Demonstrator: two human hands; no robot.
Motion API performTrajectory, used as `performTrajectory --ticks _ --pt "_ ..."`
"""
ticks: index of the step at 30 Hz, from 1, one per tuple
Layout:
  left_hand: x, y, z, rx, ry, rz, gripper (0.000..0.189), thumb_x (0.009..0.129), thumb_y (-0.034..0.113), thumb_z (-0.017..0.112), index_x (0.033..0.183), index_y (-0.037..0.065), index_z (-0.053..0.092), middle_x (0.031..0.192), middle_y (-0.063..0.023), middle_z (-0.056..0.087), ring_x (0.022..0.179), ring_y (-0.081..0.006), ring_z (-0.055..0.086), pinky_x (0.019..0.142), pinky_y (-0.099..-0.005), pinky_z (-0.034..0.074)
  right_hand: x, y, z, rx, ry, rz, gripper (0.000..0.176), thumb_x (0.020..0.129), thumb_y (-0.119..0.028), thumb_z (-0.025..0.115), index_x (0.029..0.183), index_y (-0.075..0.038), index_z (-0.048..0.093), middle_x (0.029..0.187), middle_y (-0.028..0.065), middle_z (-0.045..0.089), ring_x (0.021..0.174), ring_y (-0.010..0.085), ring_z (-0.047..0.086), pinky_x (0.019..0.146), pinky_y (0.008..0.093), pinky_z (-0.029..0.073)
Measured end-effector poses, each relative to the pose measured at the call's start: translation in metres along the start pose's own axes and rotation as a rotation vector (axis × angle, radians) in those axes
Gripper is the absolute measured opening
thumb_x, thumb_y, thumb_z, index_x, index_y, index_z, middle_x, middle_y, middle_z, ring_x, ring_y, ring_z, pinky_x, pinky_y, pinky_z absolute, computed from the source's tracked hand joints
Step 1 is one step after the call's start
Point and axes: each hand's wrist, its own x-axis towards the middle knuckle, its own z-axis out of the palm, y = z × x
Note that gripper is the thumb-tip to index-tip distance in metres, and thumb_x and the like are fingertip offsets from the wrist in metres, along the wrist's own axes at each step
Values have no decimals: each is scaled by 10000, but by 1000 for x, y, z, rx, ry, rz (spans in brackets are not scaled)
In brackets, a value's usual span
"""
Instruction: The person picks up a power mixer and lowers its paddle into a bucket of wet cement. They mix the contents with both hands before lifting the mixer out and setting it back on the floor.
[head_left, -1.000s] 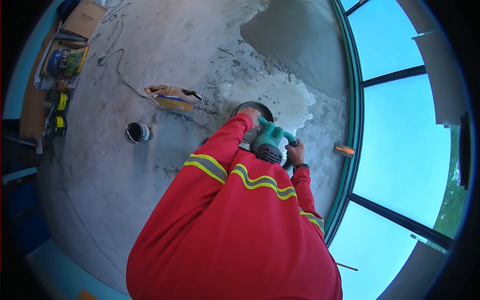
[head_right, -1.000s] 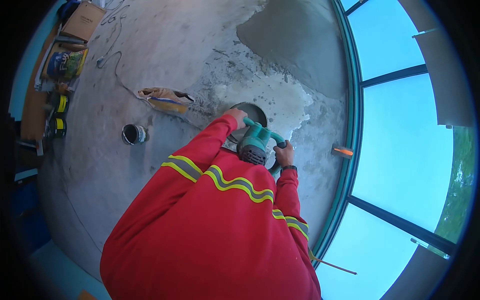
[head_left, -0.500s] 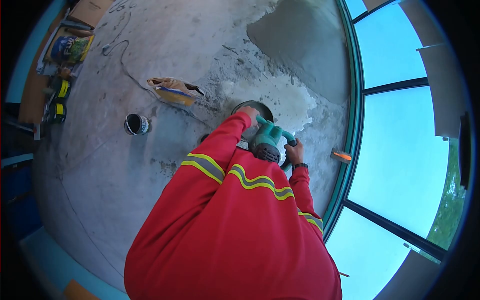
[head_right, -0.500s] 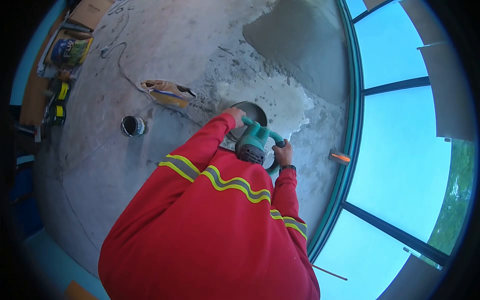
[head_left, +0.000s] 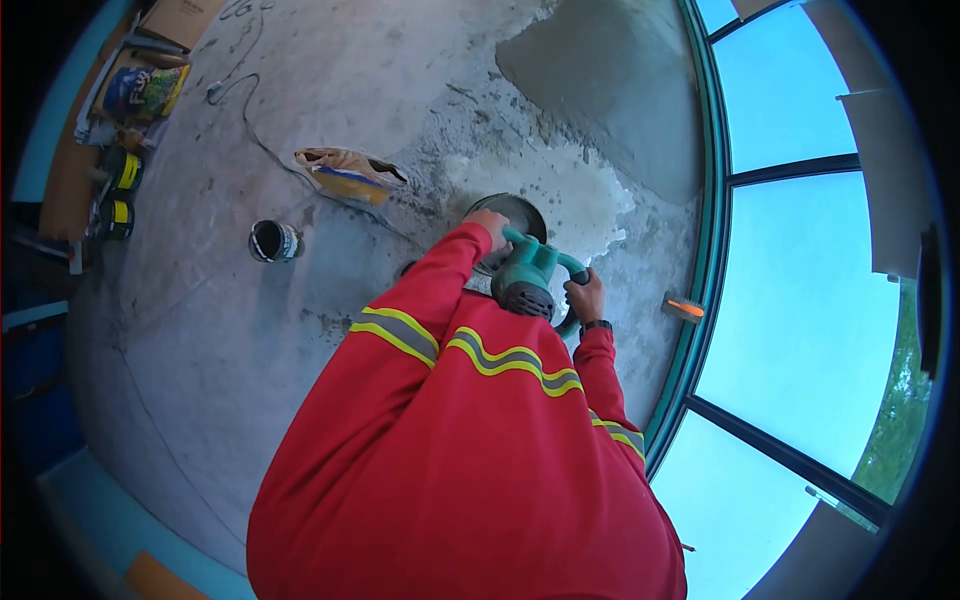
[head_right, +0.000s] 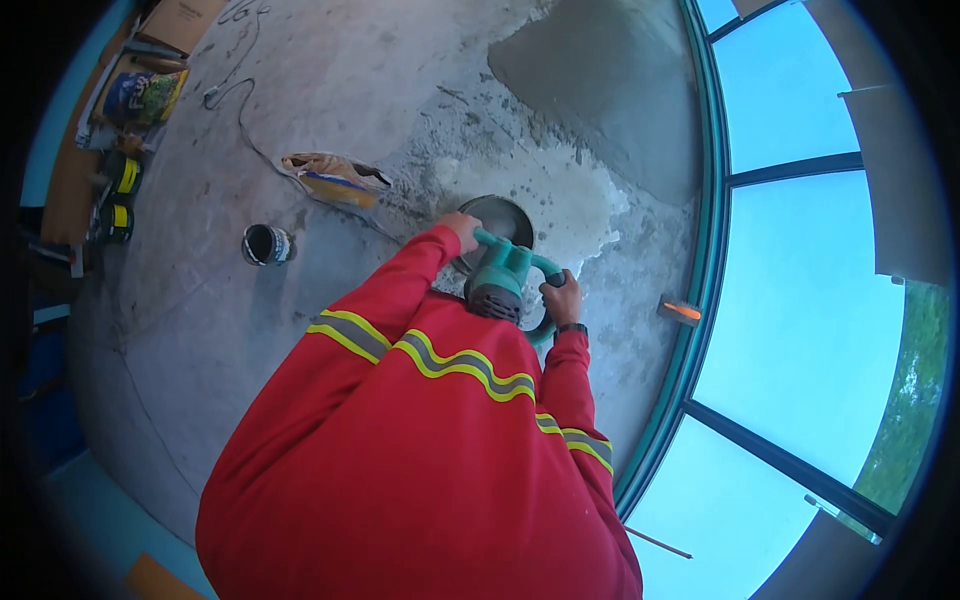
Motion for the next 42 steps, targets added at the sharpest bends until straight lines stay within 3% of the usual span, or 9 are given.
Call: performTrajectory --ticks 18,25,34,36,42 --pt "9 11 -10 55 -12 28 271 695 240 653 961 200 687 960 -117 684 929 -329 645 826 -445 513 -5 10 6 188 -12 188 306 658 -124 635 916 31 581 668 110 599 554 196 617 467 337 508" --pt "17 7 -3 58 13 52 279 685 240 658 956 183 686 939 -139 681 913 -334 644 821 -446 512 -2 14 6 156 -28 174 292 665 -128 640 901 29 571 658 114 588 548 209 612 470 354 507" --pt "23 7 1 47 25 41 158 695 230 649 833 155 667 861 -167 670 869 -380 630 778 -484 502 1 24 7 139 -23 165 299 649 -169 670 874 11 593 677 125 602 572 234 614 529 371 512" --pt "27 3 3 56 17 51 165 697 233 647 838 152 669 866 -167 670 867 -377 631 774 -485 503 1 26 8 124 -17 124 300 657 -143 665 898 19 585 668 96 582 550 193 591 488 343 519" --pt "28 4 1 97 -20 22 209 699 239 645 887 153 677 893 -157 678 883 -364 641 787 -474 512 5 38 13 91 7 73 332 633 -184 681 878 21 590 679 109 593 562 210 590 543 357 494"
